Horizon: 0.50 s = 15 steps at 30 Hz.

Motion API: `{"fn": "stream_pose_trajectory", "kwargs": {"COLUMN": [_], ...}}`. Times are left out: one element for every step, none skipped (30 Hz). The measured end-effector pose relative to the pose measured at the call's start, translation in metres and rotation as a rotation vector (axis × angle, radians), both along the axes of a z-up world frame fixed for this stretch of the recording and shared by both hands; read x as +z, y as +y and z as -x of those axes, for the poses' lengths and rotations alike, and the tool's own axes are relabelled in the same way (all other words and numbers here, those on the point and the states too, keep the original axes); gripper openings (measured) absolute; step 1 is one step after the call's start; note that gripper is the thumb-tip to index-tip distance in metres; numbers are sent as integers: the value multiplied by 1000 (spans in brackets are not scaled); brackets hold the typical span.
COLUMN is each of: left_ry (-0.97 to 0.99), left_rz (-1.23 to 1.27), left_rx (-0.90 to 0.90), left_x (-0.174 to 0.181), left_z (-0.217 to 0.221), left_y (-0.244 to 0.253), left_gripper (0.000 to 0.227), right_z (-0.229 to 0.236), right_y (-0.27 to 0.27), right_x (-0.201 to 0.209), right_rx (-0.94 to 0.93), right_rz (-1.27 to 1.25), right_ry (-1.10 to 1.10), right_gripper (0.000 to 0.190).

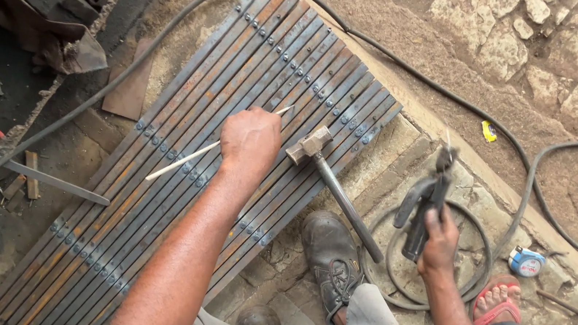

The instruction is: The person welds a metal grate composed of parallel bars using a welding torch and electrode. They repeatedly strike the electrode to create sparks and weld the joints, then use a hammer to tap the welds. The person also uses a chisel to chip away slag from the welds.

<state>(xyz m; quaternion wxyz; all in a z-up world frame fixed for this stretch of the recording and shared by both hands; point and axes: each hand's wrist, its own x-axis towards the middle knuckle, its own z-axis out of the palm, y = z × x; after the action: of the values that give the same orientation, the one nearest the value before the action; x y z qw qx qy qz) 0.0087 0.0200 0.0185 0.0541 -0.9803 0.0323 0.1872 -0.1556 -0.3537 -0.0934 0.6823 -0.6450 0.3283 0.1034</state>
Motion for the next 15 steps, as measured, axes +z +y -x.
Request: {"fn": "stream_pose_trajectory", "kwargs": {"left_ry": [12,28,44,59,45,31,17,9,0,-4,4,7,11,35,58], "left_rz": [-1,-1,-2,-1,3,5,7,1,-4,-10,-18,-27,-35,-33,-31], "left_rx": [-2,6,13,19,11,7,3,-1,-4,-7,-4,-4,-4,2,9], "left_x": [1,3,5,6,7,8,8,8,8,8,8,8,8,8,8], "left_z": [-1,-2,-4,-5,-6,-6,-6,-6,-7,-5,-4,-5,-7,-6,-5], "left_y": [-1,-2,-3,-5,-6,-6,-6,-7,-8,-9,-10,-10,-10,-10,-10], "left_gripper": [18,19,20,20,20,19,19,20,21,22,22,22,22,22,22], "right_z": [-11,-25,-38,-48,-56,-64,-71,-77,-81,-83,-84,-86,-88,-88,-88], "right_y": [6,13,21,30,38,49,61,71,78,85,91,96,101,105,108], "right_x": [17,35,53,70,85,94,99,100,100,98,94,90,85,81,78], "right_rx": [54,113,173,305,436,568,643,717,791,841,891,936,949,963,976], "right_rz": [-90,-183,-276,-120,37,192,262,331,400,447,494,543,537,530,523], "right_ry": [-74,-147,-218,-160,-100,-40,-103,-169,-234,-184,-132,-84,-50,-12,26], "right_gripper": [86,101,116,124,134,144,141,138,135,137,139,142,144,146,148]}}
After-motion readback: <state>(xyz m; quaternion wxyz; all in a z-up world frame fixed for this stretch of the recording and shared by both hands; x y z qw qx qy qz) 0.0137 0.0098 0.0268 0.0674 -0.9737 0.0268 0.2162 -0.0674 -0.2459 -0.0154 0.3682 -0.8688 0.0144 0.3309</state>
